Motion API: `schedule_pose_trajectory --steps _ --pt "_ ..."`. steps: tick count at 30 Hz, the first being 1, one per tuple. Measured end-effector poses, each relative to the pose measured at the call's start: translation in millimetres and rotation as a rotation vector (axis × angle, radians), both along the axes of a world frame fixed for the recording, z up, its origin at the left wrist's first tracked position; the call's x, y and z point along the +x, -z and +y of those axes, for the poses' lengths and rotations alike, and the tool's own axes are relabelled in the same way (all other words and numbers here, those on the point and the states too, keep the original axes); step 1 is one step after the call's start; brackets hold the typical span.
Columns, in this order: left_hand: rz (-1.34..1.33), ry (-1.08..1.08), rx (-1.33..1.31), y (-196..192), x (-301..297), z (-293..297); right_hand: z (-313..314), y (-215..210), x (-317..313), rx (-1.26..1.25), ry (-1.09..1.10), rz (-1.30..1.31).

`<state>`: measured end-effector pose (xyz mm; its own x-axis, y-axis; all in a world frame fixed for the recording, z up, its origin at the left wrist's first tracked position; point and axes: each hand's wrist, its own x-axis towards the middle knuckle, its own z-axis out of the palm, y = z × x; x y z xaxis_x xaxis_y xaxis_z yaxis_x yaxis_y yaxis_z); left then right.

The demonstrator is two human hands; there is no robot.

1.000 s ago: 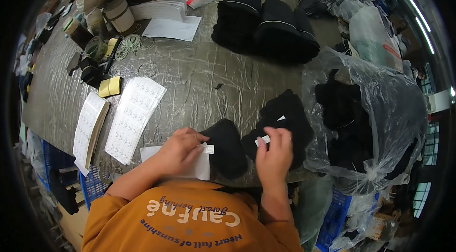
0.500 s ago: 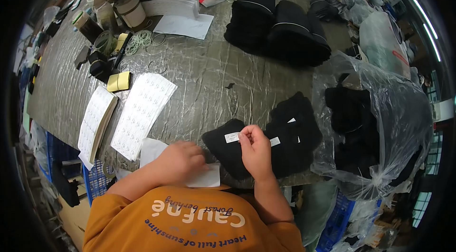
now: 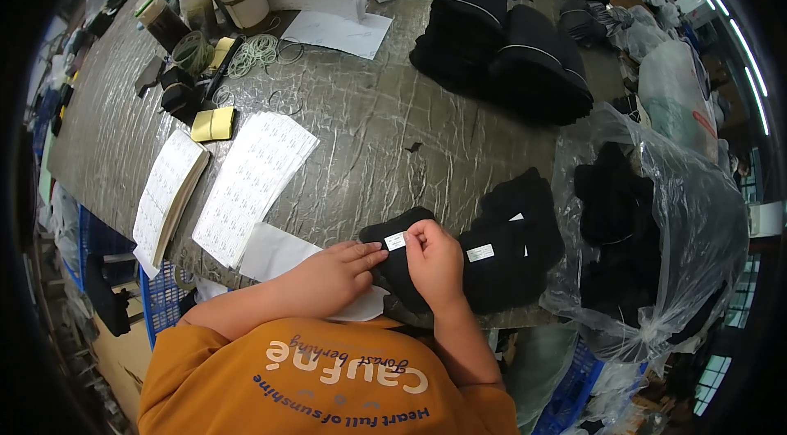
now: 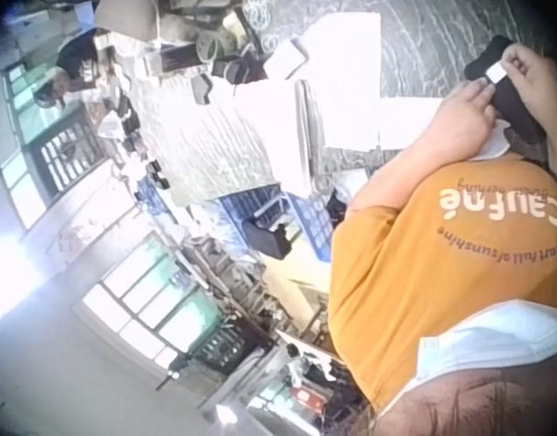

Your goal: The recorder sorts through a stack of black fabric shoe components and applies white labels to them.

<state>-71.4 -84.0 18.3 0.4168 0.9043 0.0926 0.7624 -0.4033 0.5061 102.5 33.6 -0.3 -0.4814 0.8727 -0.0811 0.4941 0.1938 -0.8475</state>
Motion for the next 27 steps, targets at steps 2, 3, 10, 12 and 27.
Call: schedule_pose_trajectory --steps 2,3,10,12,27 --pt "-0.003 0.007 0.006 -1 -1 1 -1 1 -1 0.0 0.0 0.005" --pt "-0.004 0.005 0.004 0 0 1 -1 1 -1 0.002 0.002 0.012" --pt "0.001 0.021 0.023 1 0 1 0 3 -2 0.025 -0.002 -0.037" --pt "-0.001 0.021 0.024 3 0 1 0 4 -2 0.044 -0.001 -0.047" --pt "0.035 0.001 0.05 11 9 10 -3 12 -4 0.093 0.088 -0.045"
